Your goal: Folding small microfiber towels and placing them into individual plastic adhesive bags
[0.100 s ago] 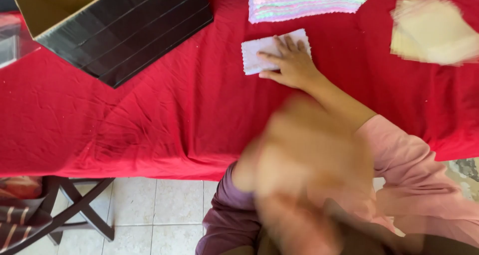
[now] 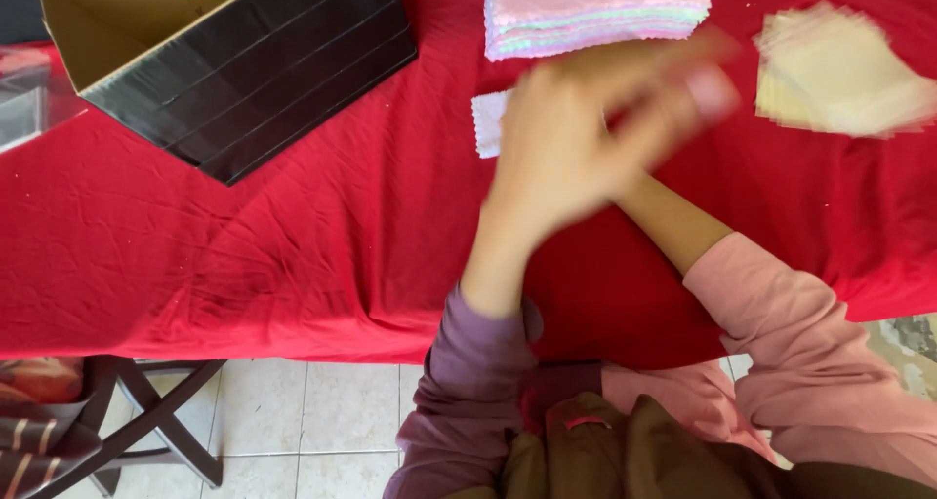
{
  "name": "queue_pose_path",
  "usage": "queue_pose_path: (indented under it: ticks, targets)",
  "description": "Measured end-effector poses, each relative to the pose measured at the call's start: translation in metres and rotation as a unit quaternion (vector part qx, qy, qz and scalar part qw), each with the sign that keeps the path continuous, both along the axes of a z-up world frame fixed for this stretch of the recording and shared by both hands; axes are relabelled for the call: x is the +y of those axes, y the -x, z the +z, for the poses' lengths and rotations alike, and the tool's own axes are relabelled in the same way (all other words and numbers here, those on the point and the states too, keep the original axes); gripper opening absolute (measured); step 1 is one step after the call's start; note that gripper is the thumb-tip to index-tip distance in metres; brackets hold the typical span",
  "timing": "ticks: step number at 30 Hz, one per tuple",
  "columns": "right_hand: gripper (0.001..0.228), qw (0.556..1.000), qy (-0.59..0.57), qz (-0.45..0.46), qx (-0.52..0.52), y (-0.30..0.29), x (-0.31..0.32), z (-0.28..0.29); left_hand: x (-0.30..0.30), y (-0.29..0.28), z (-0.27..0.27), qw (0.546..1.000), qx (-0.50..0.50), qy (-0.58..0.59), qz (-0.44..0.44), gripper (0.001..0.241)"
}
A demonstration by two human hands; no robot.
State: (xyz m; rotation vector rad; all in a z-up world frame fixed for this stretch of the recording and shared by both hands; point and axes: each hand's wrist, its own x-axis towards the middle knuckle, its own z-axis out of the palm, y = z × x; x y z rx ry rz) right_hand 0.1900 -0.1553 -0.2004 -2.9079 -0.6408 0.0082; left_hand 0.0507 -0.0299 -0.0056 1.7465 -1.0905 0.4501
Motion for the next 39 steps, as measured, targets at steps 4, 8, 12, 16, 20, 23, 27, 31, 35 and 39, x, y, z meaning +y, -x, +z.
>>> queue_pose_path:
  ticks: [4, 8, 12, 16, 20, 23, 27, 31, 35, 39]
  targets:
    - [0.068, 0.998, -0.037, 0.041, -0.038, -0.001, -0.003, -0.003, -0.017, -0.183, -0.162, 0.948, 0.019, -0.115, 0.296, 0.051]
    - [0.084, 1.000, -0.017, 0.016, -0.007, -0.002, 0.001, -0.003, 0.001, -0.190, -0.192, 0.852, 0.267, -0.348, 0.285, 0.066]
    - [0.084, 1.000, -0.011, 0.004, -0.004, 0.005, 0.004, -0.012, 0.003, -0.179, -0.192, 0.844, 0.286, -0.362, 0.274, 0.070]
    - [0.076, 0.994, 0.010, -0.044, 0.101, 0.034, 0.020, 0.017, 0.006, -0.189, -0.183, 0.844, 0.283, -0.393, 0.231, 0.082]
    - [0.070, 0.985, 0.138, 0.012, 0.100, 0.116, 0.040, 0.003, 0.005, -0.194, -0.175, 0.808, 0.291, -0.463, 0.221, 0.088]
    - [0.052, 0.971, 0.034, 0.234, -0.030, 0.193, 0.038, 0.010, 0.005, -0.197, -0.171, 0.787, 0.315, -0.489, 0.207, 0.089]
    - [0.047, 0.960, 0.072, 0.241, -0.124, 0.252, 0.030, 0.094, 0.006, -0.202, -0.174, 0.780, 0.327, -0.500, 0.189, 0.092]
    - [0.064, 0.869, 0.004, 0.381, -0.315, 0.216, 0.045, 0.123, 0.003, -0.200, -0.169, 0.768, 0.322, -0.517, 0.197, 0.089]
    - [0.046, 0.806, -0.076, 0.500, -0.309, 0.169, 0.071, 0.063, 0.000, -0.210, -0.170, 0.769, 0.298, -0.527, 0.205, 0.094]
    - [0.026, 0.726, -0.242, 0.547, -0.339, 0.191, 0.095, 0.060, 0.006, -0.200, -0.162, 0.759, 0.329, -0.532, 0.179, 0.092]
